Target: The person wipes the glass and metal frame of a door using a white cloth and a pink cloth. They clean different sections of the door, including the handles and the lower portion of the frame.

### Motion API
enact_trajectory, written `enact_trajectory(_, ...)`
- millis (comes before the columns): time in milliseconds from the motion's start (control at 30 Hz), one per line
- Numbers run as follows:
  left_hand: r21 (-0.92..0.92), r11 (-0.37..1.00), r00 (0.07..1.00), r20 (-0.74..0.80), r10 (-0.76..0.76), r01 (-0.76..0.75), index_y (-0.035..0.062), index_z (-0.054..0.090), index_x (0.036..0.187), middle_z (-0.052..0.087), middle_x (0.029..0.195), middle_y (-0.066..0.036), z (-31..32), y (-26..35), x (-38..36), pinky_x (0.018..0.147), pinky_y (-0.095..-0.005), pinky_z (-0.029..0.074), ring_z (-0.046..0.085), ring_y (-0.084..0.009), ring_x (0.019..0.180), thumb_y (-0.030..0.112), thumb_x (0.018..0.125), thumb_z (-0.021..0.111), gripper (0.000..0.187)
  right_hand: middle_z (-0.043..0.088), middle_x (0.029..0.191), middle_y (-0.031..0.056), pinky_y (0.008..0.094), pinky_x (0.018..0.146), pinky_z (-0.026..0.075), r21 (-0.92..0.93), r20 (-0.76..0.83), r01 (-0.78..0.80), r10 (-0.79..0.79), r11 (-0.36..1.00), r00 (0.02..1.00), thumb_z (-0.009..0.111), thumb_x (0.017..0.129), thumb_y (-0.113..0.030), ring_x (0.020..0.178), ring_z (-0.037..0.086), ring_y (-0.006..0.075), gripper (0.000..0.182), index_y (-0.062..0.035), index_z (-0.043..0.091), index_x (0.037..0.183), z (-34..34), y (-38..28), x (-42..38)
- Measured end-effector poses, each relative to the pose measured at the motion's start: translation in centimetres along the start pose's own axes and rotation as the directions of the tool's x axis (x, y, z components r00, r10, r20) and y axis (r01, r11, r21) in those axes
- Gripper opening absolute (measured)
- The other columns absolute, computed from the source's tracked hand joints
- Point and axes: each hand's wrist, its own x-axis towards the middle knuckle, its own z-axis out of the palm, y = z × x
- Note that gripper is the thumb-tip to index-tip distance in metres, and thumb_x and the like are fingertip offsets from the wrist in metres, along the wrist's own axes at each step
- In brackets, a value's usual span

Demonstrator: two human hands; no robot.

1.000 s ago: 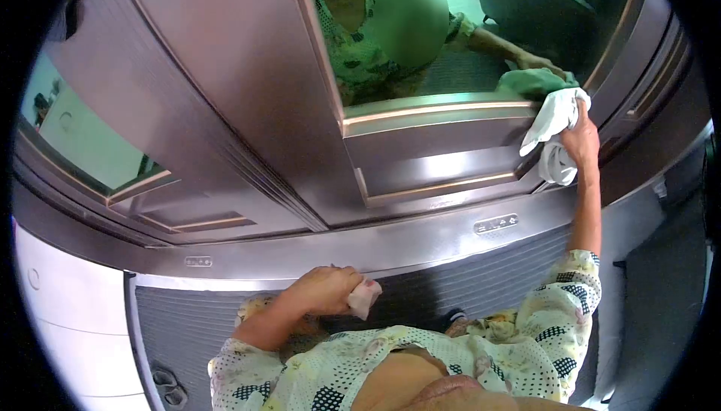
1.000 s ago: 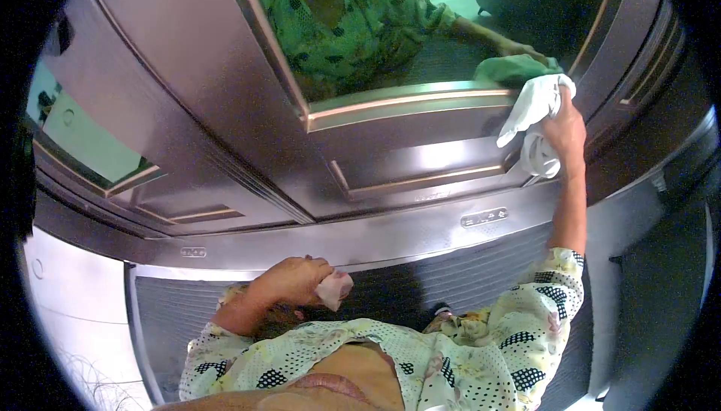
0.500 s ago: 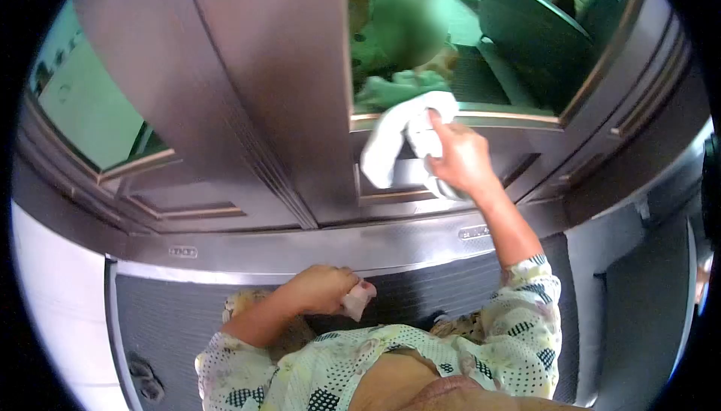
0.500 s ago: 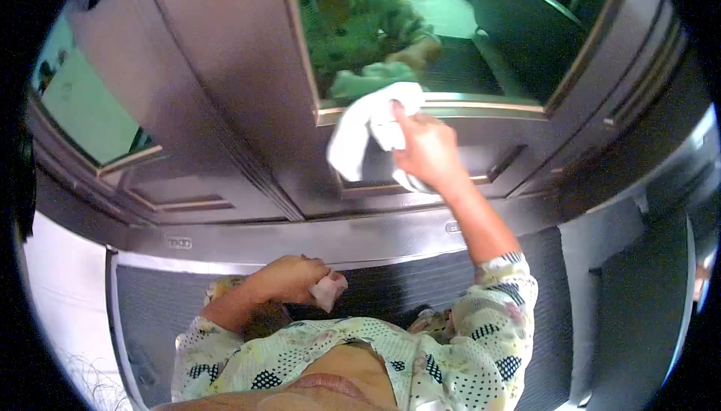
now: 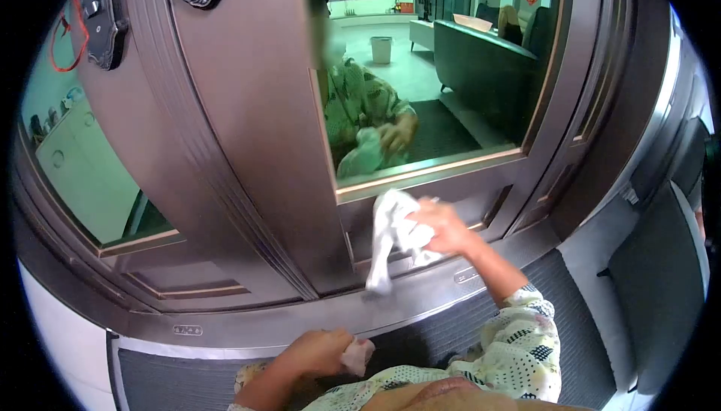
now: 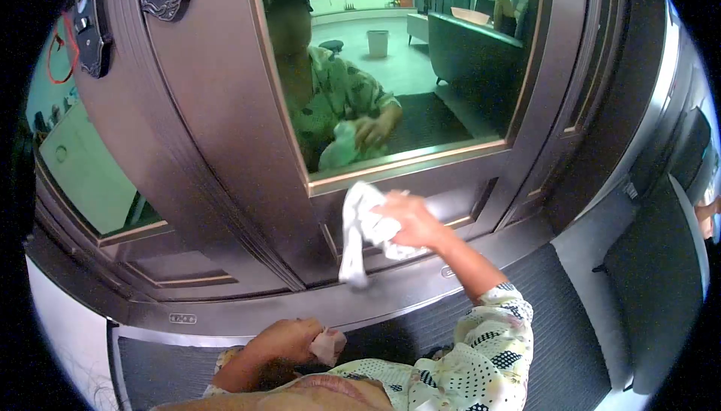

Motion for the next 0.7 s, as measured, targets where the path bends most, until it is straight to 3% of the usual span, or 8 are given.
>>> enact_trajectory(33,-0.017,0.999,0.999,0.013,-0.034,0.034,0.0037,0.061,0.099,0.065,0.099,-0.022,-0.4,0.1,-0.2,0.080,-0.0466,0.050,0.063,-0.0403,0.095,0.029,0.074,0.071,0.037,0.066,0.091,0.0141,0.0386,0.076,0.053,-0.115,-0.217,0.117,-0.140,0.986,0.966,0.078,0.064,-0.012,0.086,0.066,0.0339,0.036,-0.0041,0.066,0.097,-1.2,1.7,0.1)
enact_trajectory(133,0.010,0.997,0.996,-0.034,0.081,-0.081,0.0060,0.063,0.105,0.066,0.105,-0.019,0.4,-1.6,0.2,0.084,-0.0442,0.050,0.064,-0.0374,0.097,0.035,0.077,0.070,0.041,0.064,0.099,0.0141,0.0359,0.081,0.050,-0.285,-0.551,-0.040,-0.129,0.958,0.825,0.065,0.065,-0.005,0.091,0.065,0.0283,0.037,-0.0003,0.061,0.101,-8.5,-0.5,4.3)
enact_trajectory(200,0.024,0.995,0.993,-0.062,0.098,-0.097,0.0060,0.063,0.107,0.066,0.103,-0.020,0.4,-1.9,0.0,0.084,-0.0439,0.050,0.064,-0.0369,0.098,0.034,0.075,0.071,0.043,0.061,0.095,0.0127,0.0329,0.081,0.048,-0.283,-0.665,-0.127,-0.100,0.951,0.740,0.057,0.065,0.000,0.088,0.062,0.0234,0.040,0.0001,0.060,0.105,-12.4,-1.8,8.0)
enact_trajectory(267,-0.010,0.999,0.997,-0.063,0.051,-0.052,0.0059,0.063,0.107,0.067,0.101,-0.020,-0.4,-1.5,-0.2,0.083,-0.0435,0.050,0.064,-0.0365,0.098,0.033,0.074,0.073,0.045,0.060,0.097,0.0155,0.0337,0.083,0.047,-0.400,-0.729,-0.194,-0.183,0.896,0.660,0.054,0.067,0.002,0.092,0.061,0.0299,0.042,-0.0010,0.058,0.109,-15.1,-1.7,12.4)
enact_trajectory(333,-0.099,0.993,0.998,-0.023,-0.063,0.061,0.0058,0.062,0.107,0.067,0.100,-0.020,-1.5,-0.2,-1.0,0.083,-0.0432,0.050,0.064,-0.0362,0.097,0.032,0.071,0.075,0.046,0.058,0.103,0.0159,0.0418,0.083,0.047,-0.503,-0.728,-0.218,-0.274,0.836,0.628,0.065,0.073,-0.010,0.097,0.058,0.0344,0.035,-0.0027,0.059,0.107,-16.6,-1.0,16.4)
enact_trajectory(500,-0.039,0.998,0.997,-0.057,0.053,-0.056,0.0060,0.063,0.106,0.067,0.102,-0.021,-1.0,-1.4,-0.3,0.084,-0.0439,0.050,0.064,-0.0370,0.097,0.032,0.074,0.074,0.043,0.056,0.116,0.0205,0.0483,0.092,0.044,-0.673,-0.574,-0.273,-0.252,0.687,0.780,0.072,0.068,-0.024,0.115,0.052,0.0391,0.045,-0.0080,0.060,0.109,-11.1,-0.9,20.4)
enact_trajectory(600,-0.139,0.990,0.998,-0.067,-0.003,-0.007,0.0065,0.064,0.106,0.067,0.103,-0.020,-1.9,-0.2,-1.1,0.084,-0.0441,0.049,0.065,-0.0367,0.097,0.033,0.078,0.071,0.040,0.052,0.128,0.0148,0.0624,0.084,0.041,-0.780,-0.178,0.063,-0.318,0.622,0.931,0.072,0.069,-0.028,0.121,0.049,0.0353,0.029,-0.0242,0.064,0.097,-4.7,1.0,16.5)
enact_trajectory(700,-0.180,0.983,0.990,-0.143,0.018,-0.044,0.0071,0.065,0.105,0.067,0.103,-0.020,-1.5,-0.5,-1.5,0.084,-0.0443,0.049,0.064,-0.0371,0.097,0.034,0.080,0.068,0.037,0.046,0.141,0.0079,0.0650,0.083,0.041,-0.760,0.140,0.338,-0.368,0.555,0.919,0.072,0.072,-0.028,0.130,0.044,0.0293,0.017,-0.0275,0.063,0.086,-2.3,1.3,13.3)
